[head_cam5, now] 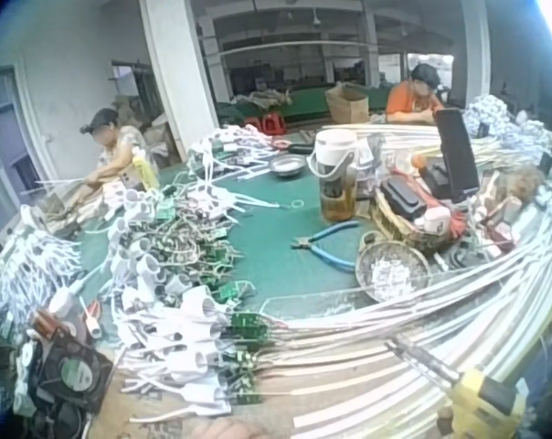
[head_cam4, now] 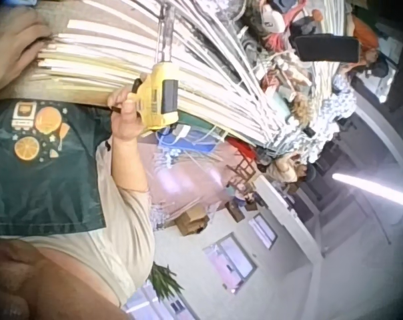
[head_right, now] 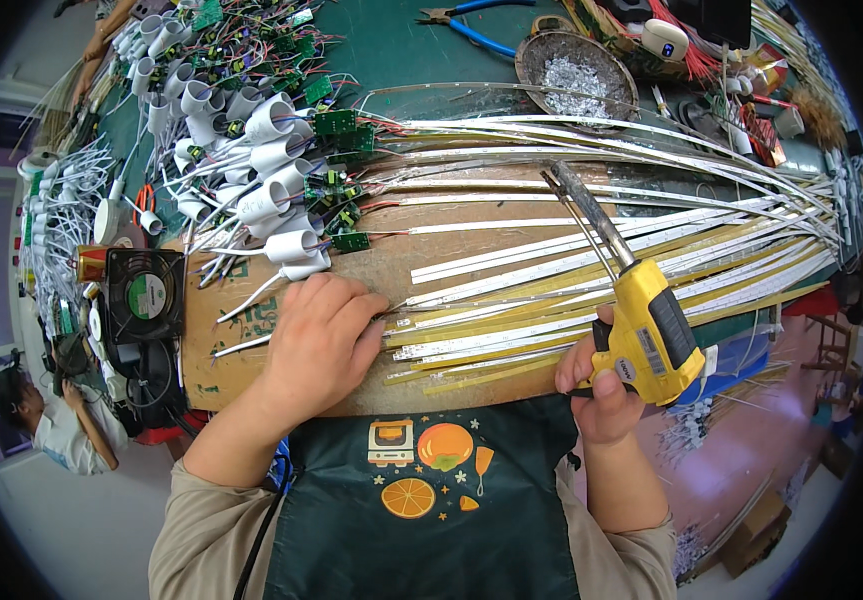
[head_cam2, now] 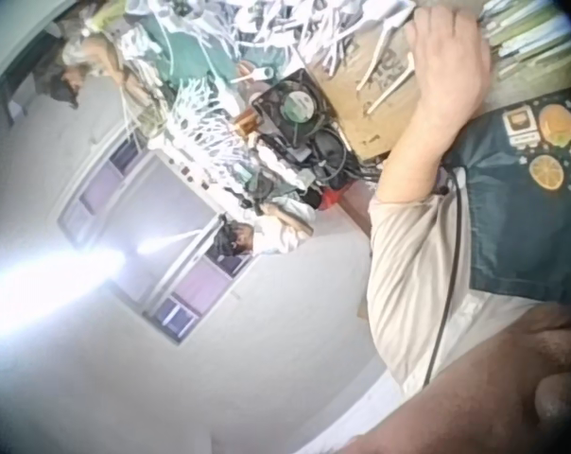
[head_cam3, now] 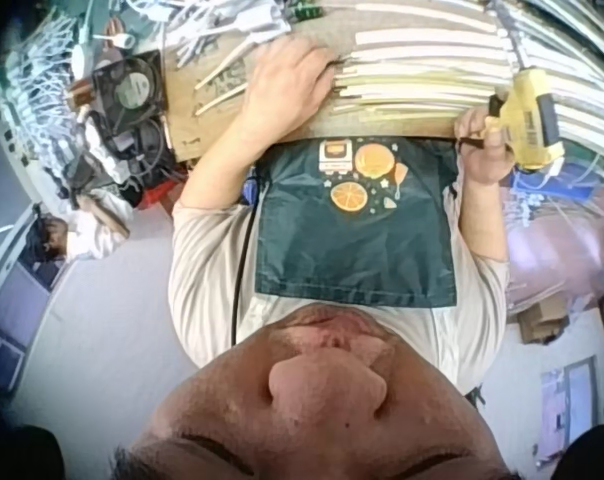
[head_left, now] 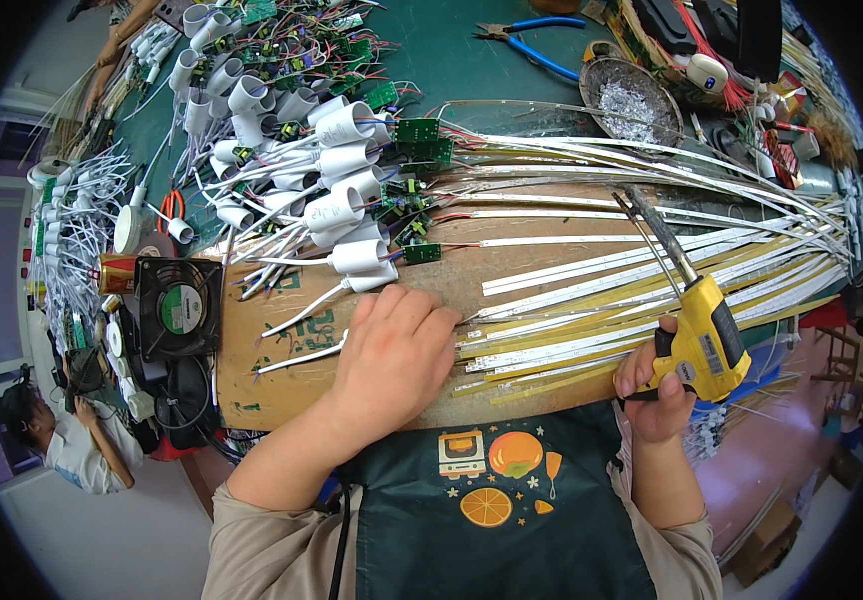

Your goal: The person aligns wires from light driver components onto LED light strips by hand and solders them together using a handheld soldering tool on a workbench.

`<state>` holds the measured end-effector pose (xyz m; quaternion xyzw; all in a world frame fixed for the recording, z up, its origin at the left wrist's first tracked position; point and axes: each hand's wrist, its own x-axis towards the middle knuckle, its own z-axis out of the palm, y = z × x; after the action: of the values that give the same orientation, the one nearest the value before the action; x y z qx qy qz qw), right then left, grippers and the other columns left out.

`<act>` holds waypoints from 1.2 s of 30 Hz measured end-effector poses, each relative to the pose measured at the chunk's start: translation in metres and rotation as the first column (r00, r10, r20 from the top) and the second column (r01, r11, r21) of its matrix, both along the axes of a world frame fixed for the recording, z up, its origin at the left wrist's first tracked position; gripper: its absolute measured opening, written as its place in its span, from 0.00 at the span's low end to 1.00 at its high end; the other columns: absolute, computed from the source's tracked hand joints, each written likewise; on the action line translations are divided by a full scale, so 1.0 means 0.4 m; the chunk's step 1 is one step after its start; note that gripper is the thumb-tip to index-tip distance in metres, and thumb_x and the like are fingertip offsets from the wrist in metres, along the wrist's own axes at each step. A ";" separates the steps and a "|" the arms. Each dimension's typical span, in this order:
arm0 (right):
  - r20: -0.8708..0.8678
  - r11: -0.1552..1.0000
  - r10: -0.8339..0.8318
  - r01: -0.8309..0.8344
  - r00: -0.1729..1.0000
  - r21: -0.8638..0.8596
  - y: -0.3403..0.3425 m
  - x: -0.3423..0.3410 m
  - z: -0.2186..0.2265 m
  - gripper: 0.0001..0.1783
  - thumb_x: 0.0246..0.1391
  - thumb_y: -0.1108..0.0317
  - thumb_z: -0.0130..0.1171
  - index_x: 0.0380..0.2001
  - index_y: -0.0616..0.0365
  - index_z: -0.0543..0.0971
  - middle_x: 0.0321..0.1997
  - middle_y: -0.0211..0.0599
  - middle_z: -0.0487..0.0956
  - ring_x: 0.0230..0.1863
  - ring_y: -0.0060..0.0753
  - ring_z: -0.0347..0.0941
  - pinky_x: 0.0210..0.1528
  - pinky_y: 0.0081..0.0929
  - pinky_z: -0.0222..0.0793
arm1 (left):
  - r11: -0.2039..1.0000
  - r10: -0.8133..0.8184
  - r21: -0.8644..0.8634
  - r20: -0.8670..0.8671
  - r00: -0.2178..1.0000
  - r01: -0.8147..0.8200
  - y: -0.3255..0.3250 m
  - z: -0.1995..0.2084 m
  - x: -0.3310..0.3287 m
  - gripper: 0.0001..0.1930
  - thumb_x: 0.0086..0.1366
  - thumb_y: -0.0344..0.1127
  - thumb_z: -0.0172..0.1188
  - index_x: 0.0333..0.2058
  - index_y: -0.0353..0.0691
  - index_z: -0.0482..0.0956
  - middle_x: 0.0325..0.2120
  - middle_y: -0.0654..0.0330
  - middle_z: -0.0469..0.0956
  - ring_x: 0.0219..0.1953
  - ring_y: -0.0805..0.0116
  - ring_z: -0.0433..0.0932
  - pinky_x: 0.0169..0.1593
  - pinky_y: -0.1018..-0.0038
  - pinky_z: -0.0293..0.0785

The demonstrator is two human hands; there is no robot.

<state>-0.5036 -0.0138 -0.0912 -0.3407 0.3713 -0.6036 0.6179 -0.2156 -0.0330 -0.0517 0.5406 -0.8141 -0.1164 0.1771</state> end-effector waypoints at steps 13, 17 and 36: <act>-0.008 1.000 0.002 -0.002 1.000 0.013 0.001 -0.003 0.002 0.38 0.50 0.57 0.64 0.56 0.68 0.61 0.23 0.32 0.68 0.21 0.25 0.66 0.24 0.22 0.66 | 1.000 0.004 -0.023 -0.071 0.997 -0.006 -0.029 -0.019 0.013 0.09 0.49 0.25 0.62 0.29 0.38 0.72 0.29 0.57 0.74 0.33 0.55 0.73 0.38 0.64 0.69; -0.024 1.000 -0.001 0.001 1.000 0.003 -0.001 -0.001 0.005 0.38 0.50 0.57 0.64 0.56 0.68 0.61 0.22 0.32 0.68 0.21 0.26 0.66 0.23 0.22 0.66 | 0.999 0.038 0.007 -0.093 0.995 -0.037 -0.037 -0.027 0.012 0.08 0.50 0.25 0.62 0.29 0.38 0.72 0.28 0.58 0.74 0.33 0.56 0.74 0.37 0.65 0.71; -0.005 1.000 -0.001 0.001 1.000 0.006 0.000 0.000 0.007 0.37 0.50 0.57 0.65 0.56 0.68 0.62 0.22 0.33 0.68 0.21 0.25 0.66 0.23 0.21 0.66 | 0.973 -0.068 -0.225 -0.045 0.997 0.056 -0.052 -0.044 0.010 0.12 0.46 0.24 0.62 0.33 0.41 0.79 0.30 0.62 0.76 0.29 0.63 0.74 0.32 0.69 0.69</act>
<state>-0.5037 -0.0137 -0.0885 -0.3400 0.3748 -0.6019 0.6178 -0.2117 -0.0538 -0.0694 0.4886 -0.8335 -0.0438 0.2543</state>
